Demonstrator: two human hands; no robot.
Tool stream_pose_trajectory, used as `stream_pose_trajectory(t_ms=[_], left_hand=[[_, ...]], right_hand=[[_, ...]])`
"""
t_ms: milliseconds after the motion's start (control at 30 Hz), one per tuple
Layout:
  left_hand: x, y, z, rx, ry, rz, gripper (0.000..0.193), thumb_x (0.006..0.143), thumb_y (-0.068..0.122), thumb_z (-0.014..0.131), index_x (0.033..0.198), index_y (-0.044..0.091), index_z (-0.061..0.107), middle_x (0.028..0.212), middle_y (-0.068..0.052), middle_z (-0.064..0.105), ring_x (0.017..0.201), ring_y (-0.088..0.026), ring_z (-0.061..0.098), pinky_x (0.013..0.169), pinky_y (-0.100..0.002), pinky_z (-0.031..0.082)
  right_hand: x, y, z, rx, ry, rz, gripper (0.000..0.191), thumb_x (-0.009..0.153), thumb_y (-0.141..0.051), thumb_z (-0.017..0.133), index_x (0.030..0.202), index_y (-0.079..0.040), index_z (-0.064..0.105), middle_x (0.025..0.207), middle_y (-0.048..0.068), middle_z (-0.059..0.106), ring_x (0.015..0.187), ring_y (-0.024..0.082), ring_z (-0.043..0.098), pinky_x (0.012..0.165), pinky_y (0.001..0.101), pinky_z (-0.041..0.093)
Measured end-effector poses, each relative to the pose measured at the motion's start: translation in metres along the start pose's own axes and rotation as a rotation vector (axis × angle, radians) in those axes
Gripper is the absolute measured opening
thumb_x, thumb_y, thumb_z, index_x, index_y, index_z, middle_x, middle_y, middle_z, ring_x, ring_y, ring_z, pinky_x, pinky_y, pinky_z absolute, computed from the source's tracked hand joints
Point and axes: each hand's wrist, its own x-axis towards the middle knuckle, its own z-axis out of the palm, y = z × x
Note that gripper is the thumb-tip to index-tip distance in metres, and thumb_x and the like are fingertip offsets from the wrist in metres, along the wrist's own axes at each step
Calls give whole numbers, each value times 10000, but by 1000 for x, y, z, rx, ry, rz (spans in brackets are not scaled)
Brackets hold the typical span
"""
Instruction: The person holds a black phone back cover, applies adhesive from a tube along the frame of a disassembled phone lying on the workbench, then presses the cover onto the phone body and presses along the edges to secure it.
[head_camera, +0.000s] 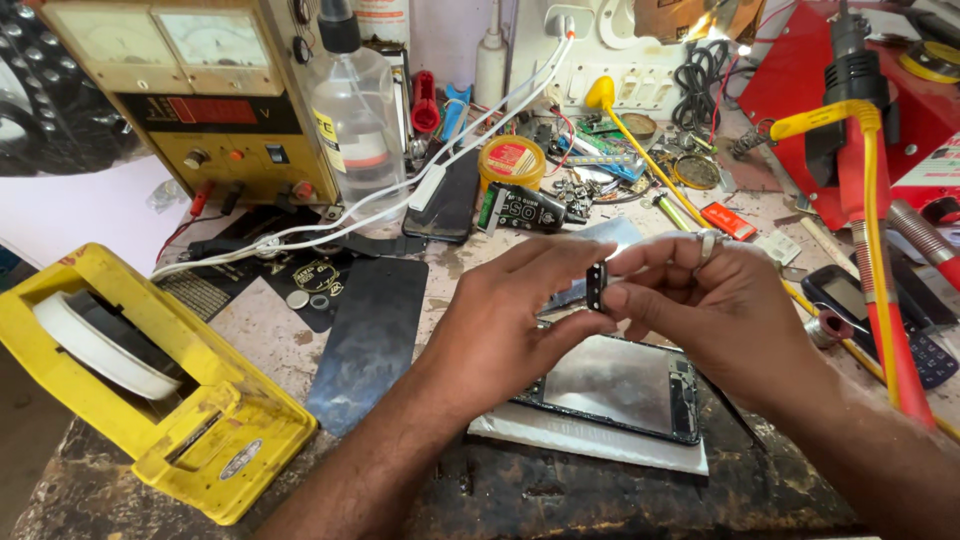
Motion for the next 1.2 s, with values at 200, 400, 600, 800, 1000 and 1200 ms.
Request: stream_pose_trajectory(t_ms=[200, 400, 600, 800, 1000, 1200], left_hand=[[8, 20, -20, -1053, -264, -332, 570, 907, 120, 803, 1422, -1, 593, 1301, -150, 710, 998, -177, 686, 914, -341, 572], [9, 73, -41, -1658, -521, -479, 525, 1025, 140, 759, 1457, -50, 528, 1372, -133, 636, 1136, -150, 690, 918, -261, 582], [9, 54, -29, -1595, -498, -378, 560, 1047, 138, 727, 1521, -31, 482, 1429, -125, 589, 1148, -174, 682, 1000, -332, 574], [17, 15, -22, -1258, -322, -386, 600, 1065, 130, 684, 1594, -15, 441, 1499, -130, 548, 1181, -202, 670, 1095, -419, 570], [11, -19, -13, -1244, -273, -425, 621, 1042, 134, 663, 1596, 6, 413, 1535, -84, 543, 1146, -172, 665, 1068, -398, 571], [13, -29, -9, -1152, -332, -497, 602, 1041, 122, 642, 1596, 18, 432, 1433, -121, 603, 1118, -180, 679, 1034, -384, 573]], right_hand=[[7, 11, -20, 47, 212, -140, 149, 976, -104, 668, 1035, 30, 698, 885, 96, 773, 742, 152, 727, 698, 303, 619], [20, 44, -32, 75, 311, -110, 156, 987, -101, 668, 1037, 42, 706, 847, 98, 728, 738, 161, 702, 702, 312, 599], [18, 69, -47, -35, 281, -106, 212, 1028, -141, 648, 1001, 57, 716, 850, 138, 738, 743, 181, 701, 709, 334, 590], [20, 57, -34, -206, 225, -217, 311, 912, -104, 696, 1199, -4, 631, 1059, 114, 735, 940, 112, 711, 805, 273, 588], [11, 19, -16, -166, 269, -87, 361, 954, -80, 709, 1306, -16, 660, 1050, 161, 743, 916, 136, 685, 760, 295, 521], [10, 5, -3, 42, 80, -209, 315, 996, -89, 600, 1288, -19, 698, 993, 55, 747, 836, 105, 699, 776, 262, 586]])
